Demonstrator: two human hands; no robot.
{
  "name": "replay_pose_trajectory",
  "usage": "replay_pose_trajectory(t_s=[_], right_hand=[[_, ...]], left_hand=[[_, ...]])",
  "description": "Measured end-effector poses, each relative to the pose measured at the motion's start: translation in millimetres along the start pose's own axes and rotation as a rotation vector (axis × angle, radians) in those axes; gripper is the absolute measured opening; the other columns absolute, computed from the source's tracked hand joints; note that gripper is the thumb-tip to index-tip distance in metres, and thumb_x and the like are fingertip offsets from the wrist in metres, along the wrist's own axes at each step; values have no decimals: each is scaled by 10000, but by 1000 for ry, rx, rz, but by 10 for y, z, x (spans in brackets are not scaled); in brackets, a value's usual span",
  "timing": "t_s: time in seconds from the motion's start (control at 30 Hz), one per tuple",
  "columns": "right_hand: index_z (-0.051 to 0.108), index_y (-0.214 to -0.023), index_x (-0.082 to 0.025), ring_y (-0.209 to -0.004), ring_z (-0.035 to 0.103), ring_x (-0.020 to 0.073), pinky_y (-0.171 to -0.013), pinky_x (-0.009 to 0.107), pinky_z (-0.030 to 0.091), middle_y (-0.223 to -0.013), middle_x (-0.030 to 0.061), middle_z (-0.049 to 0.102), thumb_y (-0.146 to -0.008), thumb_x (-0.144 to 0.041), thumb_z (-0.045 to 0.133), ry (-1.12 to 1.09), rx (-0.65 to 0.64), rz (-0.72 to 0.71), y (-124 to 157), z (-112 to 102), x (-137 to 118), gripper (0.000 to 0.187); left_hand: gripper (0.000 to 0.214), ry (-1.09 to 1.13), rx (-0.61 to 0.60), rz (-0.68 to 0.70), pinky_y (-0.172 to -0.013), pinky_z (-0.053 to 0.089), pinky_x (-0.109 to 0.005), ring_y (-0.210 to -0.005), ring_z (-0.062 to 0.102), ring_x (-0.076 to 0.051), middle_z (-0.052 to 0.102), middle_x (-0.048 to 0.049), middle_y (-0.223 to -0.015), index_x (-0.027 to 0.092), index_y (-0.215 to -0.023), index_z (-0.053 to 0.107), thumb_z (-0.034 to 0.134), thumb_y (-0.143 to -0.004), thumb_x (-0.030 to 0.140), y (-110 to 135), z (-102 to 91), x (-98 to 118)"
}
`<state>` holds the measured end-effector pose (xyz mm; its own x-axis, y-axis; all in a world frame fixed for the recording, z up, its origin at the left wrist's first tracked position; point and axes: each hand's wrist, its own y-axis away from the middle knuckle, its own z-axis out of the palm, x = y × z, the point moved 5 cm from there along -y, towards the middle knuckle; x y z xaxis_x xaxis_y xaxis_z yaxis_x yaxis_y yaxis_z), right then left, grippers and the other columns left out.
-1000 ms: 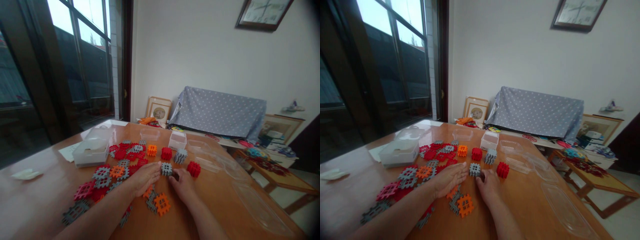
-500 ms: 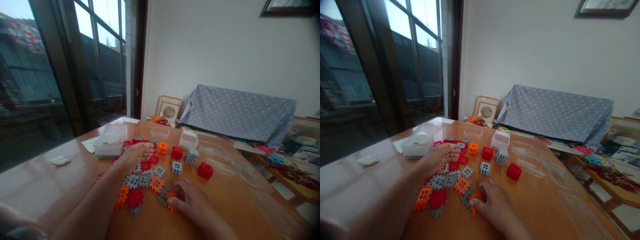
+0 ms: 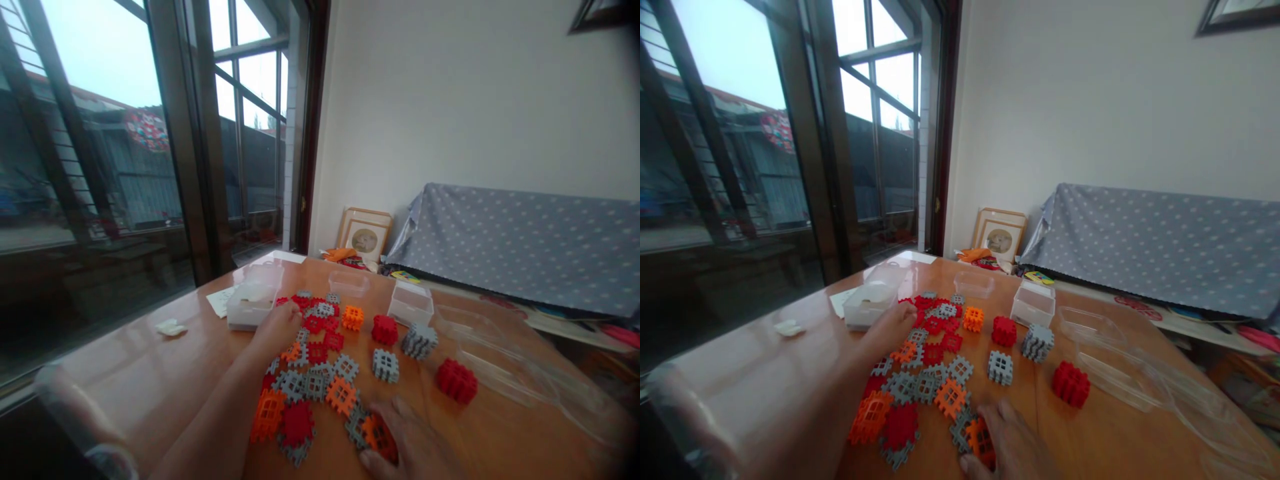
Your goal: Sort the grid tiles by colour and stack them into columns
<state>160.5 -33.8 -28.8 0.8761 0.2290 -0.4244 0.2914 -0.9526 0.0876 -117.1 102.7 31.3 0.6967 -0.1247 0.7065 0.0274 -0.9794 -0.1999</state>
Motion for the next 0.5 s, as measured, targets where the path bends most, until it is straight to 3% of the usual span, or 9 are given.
replay_pose_trajectory(t_s=[0.1,0.27,0.4,0.5], right_hand=[[617,-1295,-308,-1102,630,305,-910,381,498,-1230,101,637,-780,-489,642,-27,-13,2,-8,-8,15,546],[619,-1296,-287,-1106,630,307,-933,392,491,-1232,105,631,-785,-472,628,-29,3,22,-18,-26,-3,544],[595,-1331,-286,-1095,635,304,-940,389,484,-1230,108,628,-785,-493,633,-32,5,34,-19,-43,-17,585],[582,-1345,-285,-1101,633,297,-927,379,487,-1245,107,623,-799,-512,627,-58,14,14,-15,-50,-12,594]], left_hand=[[91,-202,-71,-10,-710,388,-307,-804,616,-232,670,-51,-796,210,-765,613,605,-764,300,65,33,-45],[303,-390,-236,22,-761,435,-364,-940,660,-343,725,-115,-990,234,-889,674,744,-607,320,175,157,-27],[412,-436,-300,68,-761,449,-364,-981,656,-357,717,-128,-1079,236,-968,680,765,-571,308,234,225,61],[296,-430,-323,109,-738,442,-322,-929,660,-301,725,-99,-1023,231,-923,675,707,-631,268,258,270,124]])
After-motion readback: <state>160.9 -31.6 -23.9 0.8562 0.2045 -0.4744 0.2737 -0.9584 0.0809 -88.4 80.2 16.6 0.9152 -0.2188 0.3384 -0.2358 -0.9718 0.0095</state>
